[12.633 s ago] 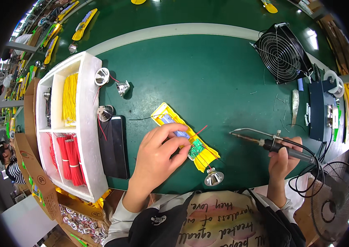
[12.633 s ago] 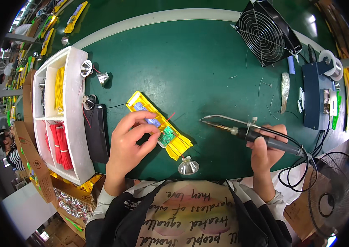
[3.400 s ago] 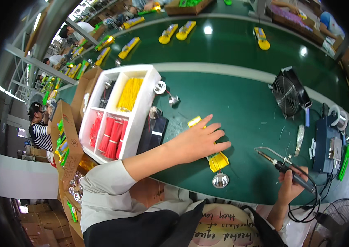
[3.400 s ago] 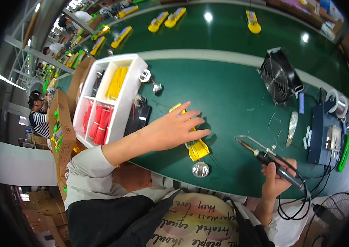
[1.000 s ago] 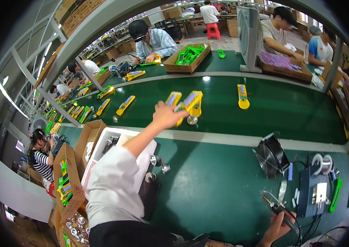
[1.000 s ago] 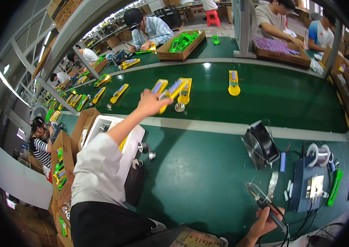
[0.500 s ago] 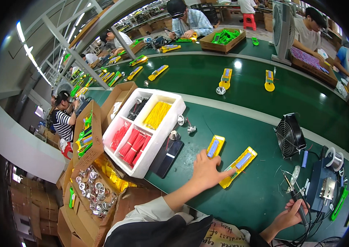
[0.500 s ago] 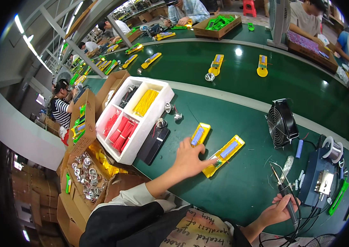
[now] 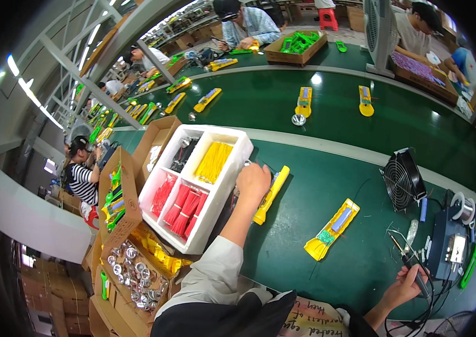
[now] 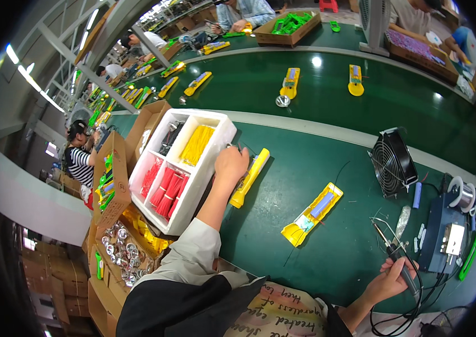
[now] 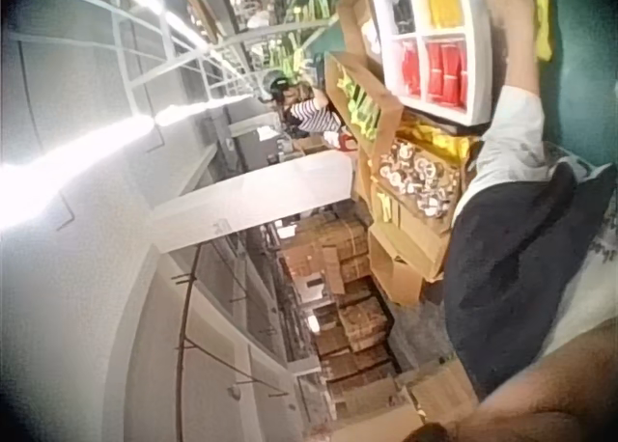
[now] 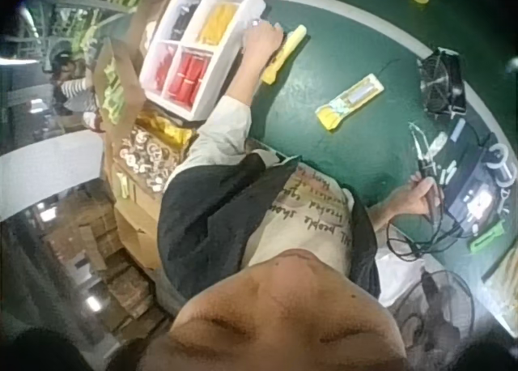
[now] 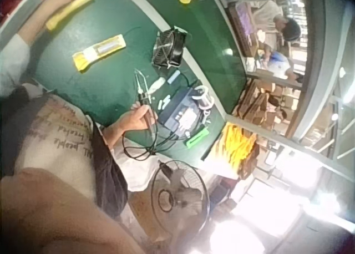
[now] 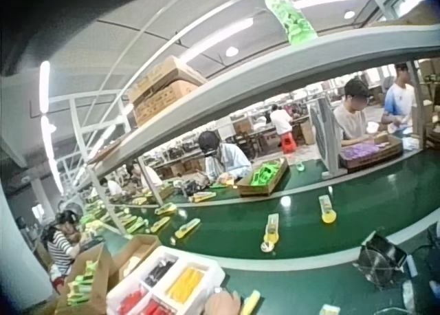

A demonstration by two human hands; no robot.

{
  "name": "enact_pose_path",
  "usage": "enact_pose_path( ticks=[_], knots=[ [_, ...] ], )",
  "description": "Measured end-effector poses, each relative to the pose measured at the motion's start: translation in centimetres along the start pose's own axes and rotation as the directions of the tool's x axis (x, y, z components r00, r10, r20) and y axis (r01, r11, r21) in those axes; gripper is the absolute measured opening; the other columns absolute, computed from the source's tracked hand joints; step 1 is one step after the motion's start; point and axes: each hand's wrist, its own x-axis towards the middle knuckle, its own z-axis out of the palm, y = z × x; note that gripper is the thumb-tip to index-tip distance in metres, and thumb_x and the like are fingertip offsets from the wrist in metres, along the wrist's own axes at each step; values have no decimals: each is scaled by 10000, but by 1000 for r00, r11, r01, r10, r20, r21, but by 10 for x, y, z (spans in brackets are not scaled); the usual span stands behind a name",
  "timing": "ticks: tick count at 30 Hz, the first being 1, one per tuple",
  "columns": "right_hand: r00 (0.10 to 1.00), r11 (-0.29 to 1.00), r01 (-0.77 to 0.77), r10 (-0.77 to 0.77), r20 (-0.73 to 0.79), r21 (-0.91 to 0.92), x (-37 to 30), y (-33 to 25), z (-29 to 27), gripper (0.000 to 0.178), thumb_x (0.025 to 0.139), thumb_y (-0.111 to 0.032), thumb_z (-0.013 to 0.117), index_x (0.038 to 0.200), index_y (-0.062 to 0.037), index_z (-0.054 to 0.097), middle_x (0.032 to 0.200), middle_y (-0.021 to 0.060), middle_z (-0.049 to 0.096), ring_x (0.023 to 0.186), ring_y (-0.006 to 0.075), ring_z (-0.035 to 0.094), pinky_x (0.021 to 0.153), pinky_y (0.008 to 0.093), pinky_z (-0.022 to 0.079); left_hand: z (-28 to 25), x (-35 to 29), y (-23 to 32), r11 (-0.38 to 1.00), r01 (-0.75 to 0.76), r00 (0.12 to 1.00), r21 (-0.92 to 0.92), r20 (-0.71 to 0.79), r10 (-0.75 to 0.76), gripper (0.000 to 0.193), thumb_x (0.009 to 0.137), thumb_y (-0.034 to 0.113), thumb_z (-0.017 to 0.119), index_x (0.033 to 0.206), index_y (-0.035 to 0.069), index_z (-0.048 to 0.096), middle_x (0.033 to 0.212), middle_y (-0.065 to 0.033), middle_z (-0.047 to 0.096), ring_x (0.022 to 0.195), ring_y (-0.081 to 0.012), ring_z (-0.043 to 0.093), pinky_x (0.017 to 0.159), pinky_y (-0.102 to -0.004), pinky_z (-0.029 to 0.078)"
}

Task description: The person solders wires onto circuit boards inside flashlight casings using a soldering iron and places the assembled components onto a conveyor belt.

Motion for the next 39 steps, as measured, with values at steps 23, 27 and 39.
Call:
enact_pose_path(
  ticks=[23,27,39],
  knots=[
    [995,999,-50,52,90,-20,-19,2,4,126,820,-143,519,814,-34,456,595,33,509,460,51,427,408,150,298,30,-24,-16,838,-395,898,-376,-353,265,271,705,222,620,665,-30,530,771,-160,595,676,-299,564,623,-369,428],
    [994,997,-70,70,89,7,-18,1,5,121,814,-126,520,818,-28,449,600,40,505,467,56,441,410,154,321,25,-19,-17,759,-234,967,-607,-61,249,153,673,96,596,636,-23,507,827,-164,597,629,-231,565,604,-313,443],
    [988,991,-134,134,75,-8,-18,8,0,125,810,-111,526,830,-26,436,606,39,488,476,68,460,405,167,346,9,-145,2,670,-441,881,-597,-147,449,88,746,27,517,826,13,550,839,-100,484,747,-234,476,630,-297,390]
  ],
)
